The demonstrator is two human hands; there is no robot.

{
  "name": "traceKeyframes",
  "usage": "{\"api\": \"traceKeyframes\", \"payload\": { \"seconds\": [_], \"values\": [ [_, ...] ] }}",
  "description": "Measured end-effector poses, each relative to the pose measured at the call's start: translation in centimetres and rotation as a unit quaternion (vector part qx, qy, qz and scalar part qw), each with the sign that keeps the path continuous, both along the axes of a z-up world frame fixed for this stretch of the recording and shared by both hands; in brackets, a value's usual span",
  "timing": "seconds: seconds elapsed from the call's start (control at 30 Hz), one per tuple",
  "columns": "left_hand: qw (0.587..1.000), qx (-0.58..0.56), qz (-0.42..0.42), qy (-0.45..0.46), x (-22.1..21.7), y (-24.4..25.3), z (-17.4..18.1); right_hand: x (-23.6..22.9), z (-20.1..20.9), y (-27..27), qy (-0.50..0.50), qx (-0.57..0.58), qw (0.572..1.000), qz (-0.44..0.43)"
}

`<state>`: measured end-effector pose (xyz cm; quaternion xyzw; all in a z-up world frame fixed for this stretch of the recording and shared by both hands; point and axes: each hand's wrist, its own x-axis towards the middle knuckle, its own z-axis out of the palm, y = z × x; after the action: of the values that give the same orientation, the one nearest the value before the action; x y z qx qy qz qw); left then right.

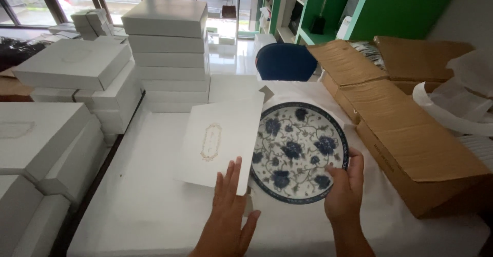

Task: Wrapping ceramic plates in protective foam and placing them into individual gift boxes.

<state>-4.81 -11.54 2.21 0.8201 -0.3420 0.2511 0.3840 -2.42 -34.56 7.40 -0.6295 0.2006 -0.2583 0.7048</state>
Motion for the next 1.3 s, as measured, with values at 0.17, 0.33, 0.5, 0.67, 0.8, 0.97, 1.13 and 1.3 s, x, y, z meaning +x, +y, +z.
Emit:
{"api": "traceKeyframes", "payload": {
  "seconds": [0.17, 0.33, 0.5, 0.67, 0.8, 0.97, 1.13, 1.3],
  "values": [
    [1.0, 0.001, -0.009, -0.016, -0.1, -0.6, -0.9, -0.3, -0.3, 1.3, -0.014, 0.009, 1.0, -0.007],
    [0.996, 0.081, 0.027, 0.03, -0.6, -1.4, -1.1, -0.7, -1.1, 2.4, -0.017, -0.024, 1.0, -0.009],
    [0.992, 0.122, 0.015, 0.019, 0.0, -2.2, -3.0, -0.6, -2.5, 2.9, -0.041, -0.064, 0.997, 0.033],
    [0.99, 0.114, 0.0, -0.083, -0.3, -3.3, -4.7, -1.0, -1.7, 3.9, -0.012, -0.06, 0.995, 0.073],
    [0.981, 0.108, -0.014, -0.159, 0.1, -1.3, -3.7, -0.8, -1.1, 4.0, 0.014, -0.066, 0.994, 0.087],
    [0.958, -0.185, 0.19, -0.105, 2.9, 4.2, -0.8, -0.4, -0.3, 3.4, 0.049, -0.034, 0.993, 0.106],
    [0.76, -0.295, 0.22, 0.536, 3.0, 6.8, 7.4, -1.5, 3.2, 4.5, 0.154, -0.003, 0.976, 0.153],
    [0.733, -0.363, 0.18, 0.547, 3.2, 6.7, 6.8, 0.9, -0.1, 1.8, 0.083, -0.063, 0.966, 0.238]
  ]
}}
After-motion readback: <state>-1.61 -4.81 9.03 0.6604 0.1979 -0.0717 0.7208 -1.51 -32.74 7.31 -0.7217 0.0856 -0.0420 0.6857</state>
